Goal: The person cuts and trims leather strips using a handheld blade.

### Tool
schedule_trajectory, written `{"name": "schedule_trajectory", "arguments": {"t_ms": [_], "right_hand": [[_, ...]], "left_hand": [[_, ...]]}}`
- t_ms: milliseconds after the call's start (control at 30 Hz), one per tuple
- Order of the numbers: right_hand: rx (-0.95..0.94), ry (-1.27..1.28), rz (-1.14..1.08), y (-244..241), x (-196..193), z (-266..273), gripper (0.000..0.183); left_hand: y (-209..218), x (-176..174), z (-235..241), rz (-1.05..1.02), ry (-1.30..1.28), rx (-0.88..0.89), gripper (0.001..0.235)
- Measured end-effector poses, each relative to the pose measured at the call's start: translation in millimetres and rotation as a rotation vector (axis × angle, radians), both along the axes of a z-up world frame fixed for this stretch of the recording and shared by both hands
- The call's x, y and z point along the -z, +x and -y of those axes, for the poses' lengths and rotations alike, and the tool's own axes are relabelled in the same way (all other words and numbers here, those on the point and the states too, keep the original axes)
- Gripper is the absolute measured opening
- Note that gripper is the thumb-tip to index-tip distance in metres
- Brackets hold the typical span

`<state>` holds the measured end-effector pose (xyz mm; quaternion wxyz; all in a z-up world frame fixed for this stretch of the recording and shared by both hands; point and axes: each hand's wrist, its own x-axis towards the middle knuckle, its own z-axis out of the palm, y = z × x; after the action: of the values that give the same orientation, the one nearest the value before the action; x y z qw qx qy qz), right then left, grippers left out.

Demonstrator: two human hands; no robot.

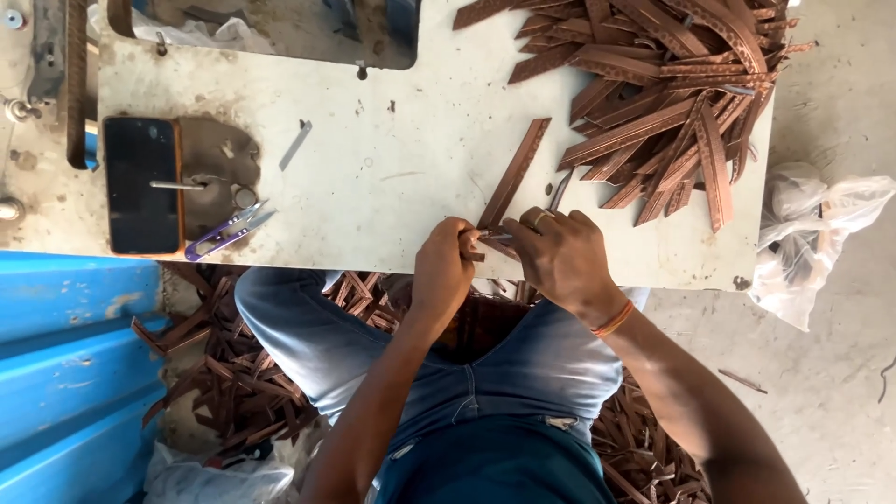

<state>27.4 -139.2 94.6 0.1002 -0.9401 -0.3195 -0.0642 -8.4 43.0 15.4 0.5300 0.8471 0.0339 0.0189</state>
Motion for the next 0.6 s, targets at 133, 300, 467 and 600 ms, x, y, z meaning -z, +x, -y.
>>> {"name": "schedule_trajectory", "arguments": {"t_ms": [133,300,467,600], "right_hand": [[0.035,-0.077,-0.059,1.2,22.2,8.4,0.012],[0.119,0.24,-0.028,1.1,8.8,24.1,0.01],[0.296,0.391,-0.349,-15.6,13.5,-4.6,0.025],[0.463,0.34,-0.378,-12.1,32.3,-1.7,0.033]], "left_hand": [[0.2,-5.6,1.1,0.018,0.02,-0.005,0.008],[0.5,-4.5,-1.8,-0.045,-0.127,-0.021,0.011],[0.8,5.7,1.3,-0.051,-0.041,0.001,0.01],[-6.0,11.6,-11.5,0.02,-0.024,-0.013,0.011]]}}
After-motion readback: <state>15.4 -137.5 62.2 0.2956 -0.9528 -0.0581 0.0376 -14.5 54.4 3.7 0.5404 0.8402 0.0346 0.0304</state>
